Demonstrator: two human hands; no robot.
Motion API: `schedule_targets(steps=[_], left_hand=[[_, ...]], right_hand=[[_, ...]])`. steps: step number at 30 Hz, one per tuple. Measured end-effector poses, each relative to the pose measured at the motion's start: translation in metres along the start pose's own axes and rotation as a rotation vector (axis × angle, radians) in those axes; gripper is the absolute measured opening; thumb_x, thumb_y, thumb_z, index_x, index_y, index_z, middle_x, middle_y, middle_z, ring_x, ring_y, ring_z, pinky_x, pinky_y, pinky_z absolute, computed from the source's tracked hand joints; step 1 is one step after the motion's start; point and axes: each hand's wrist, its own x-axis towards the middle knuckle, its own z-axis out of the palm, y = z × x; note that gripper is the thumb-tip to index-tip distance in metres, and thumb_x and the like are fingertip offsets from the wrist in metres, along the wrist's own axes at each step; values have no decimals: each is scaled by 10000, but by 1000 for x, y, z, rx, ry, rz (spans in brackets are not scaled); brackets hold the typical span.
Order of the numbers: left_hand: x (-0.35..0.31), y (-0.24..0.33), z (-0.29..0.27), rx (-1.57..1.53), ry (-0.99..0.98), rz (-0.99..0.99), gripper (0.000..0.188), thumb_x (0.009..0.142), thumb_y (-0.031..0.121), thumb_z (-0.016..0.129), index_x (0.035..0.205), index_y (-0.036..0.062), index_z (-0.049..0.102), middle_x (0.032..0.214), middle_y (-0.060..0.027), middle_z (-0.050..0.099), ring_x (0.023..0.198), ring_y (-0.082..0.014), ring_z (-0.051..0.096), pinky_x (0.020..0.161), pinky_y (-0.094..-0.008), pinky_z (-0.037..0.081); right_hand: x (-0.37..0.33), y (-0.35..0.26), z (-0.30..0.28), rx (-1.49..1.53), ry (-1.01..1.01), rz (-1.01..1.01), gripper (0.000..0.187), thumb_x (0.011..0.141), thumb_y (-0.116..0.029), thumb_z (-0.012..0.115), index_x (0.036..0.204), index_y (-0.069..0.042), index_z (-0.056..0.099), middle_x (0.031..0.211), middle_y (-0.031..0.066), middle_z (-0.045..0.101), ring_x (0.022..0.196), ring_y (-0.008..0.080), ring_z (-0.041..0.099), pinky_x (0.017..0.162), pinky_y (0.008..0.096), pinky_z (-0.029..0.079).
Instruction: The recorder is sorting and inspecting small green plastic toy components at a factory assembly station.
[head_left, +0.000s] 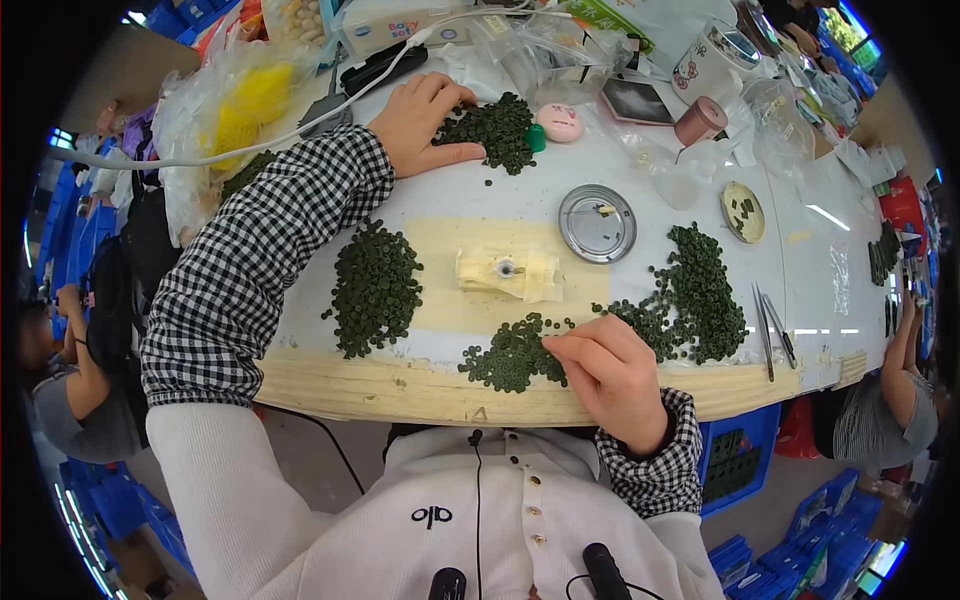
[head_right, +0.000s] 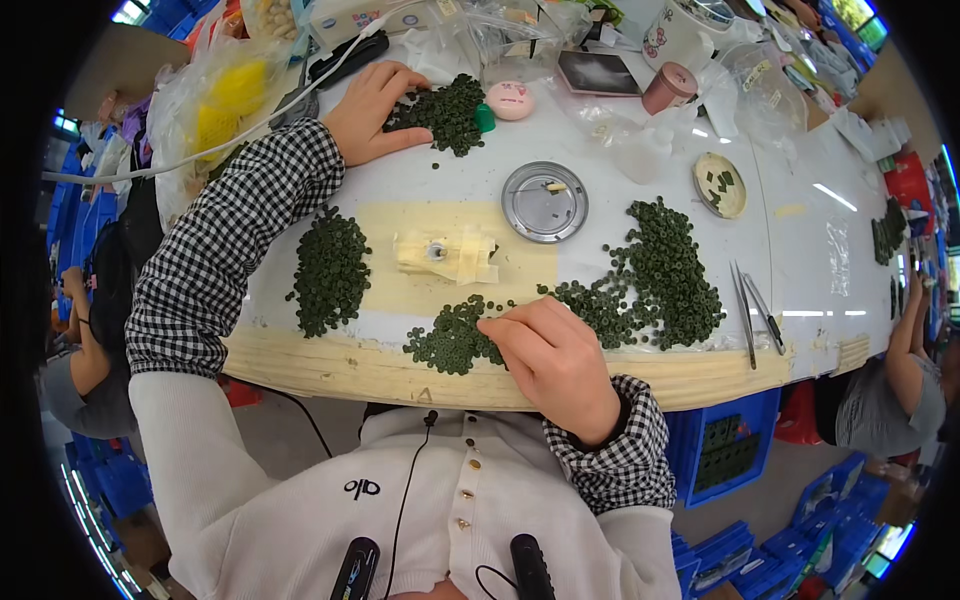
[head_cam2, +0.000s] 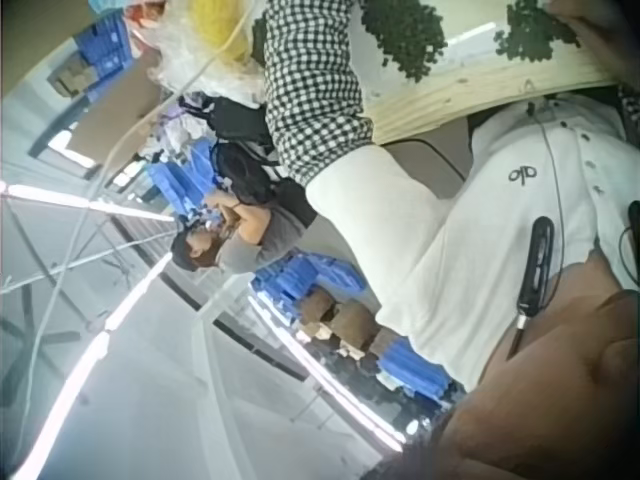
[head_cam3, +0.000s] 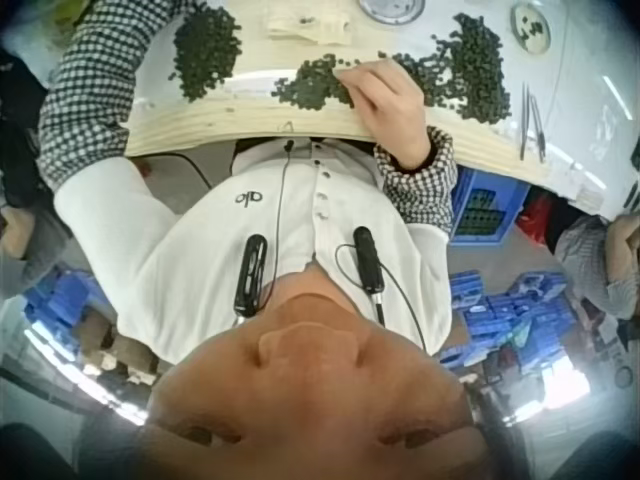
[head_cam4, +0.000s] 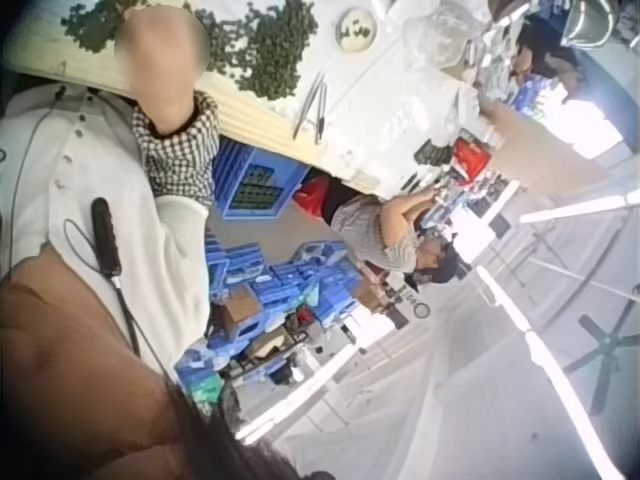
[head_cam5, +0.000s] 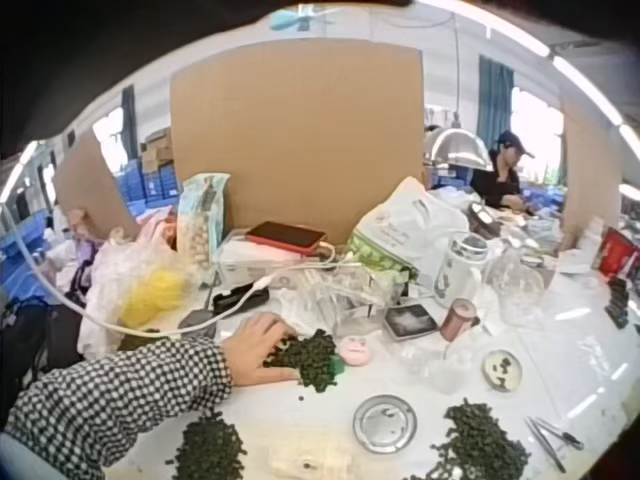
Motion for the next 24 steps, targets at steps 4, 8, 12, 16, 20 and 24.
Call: schedule_targets(steps=[4,8,12,16,20,24], left_hand=[[6,-2,-6,35,-77,38,522,862,537,498,1047,49,475,1017,-137,470,927,-268,528,761,-356,462],[7,4,-6,84,-146,24,434,910,464,454,1027,46,474,945,-142,516,735,-290,577,640,-376,481],[4,3,0,134,-90,72,334,936,402,427,997,78,483,799,-124,562,593,-297,576,556,-380,482],[8,6,-2,230,-139,114,293,945,368,419,947,87,503,736,-112,573,558,-300,575,530,-375,483],[17,2,-4,144,0,122,299,945,344,431,892,62,514,729,-111,567,551,-280,567,528,-376,471],[21,0,-7,-300,37,-290,321,940,337,471,819,39,491,673,-55,505,497,-167,487,481,-323,414]], right_hand=[[1,1,-1,1,-4,-2,176,696,36,666,860,-25,649,764,73,594,691,223,576,598,309,478],[0,1,0,2,-9,11,177,693,36,667,857,-26,647,760,74,591,688,224,571,601,309,477],[-1,2,1,-7,0,-1,183,687,40,667,855,-29,647,758,76,585,686,227,566,597,310,472],[-1,3,2,-5,5,2,188,682,45,667,854,-28,646,759,77,580,686,230,564,593,311,467],[-1,2,2,-10,12,0,191,679,48,666,855,-25,645,761,77,577,681,234,558,592,313,463],[-1,2,2,-13,11,-4,193,679,48,666,857,-24,645,762,78,575,678,235,552,588,312,459]])
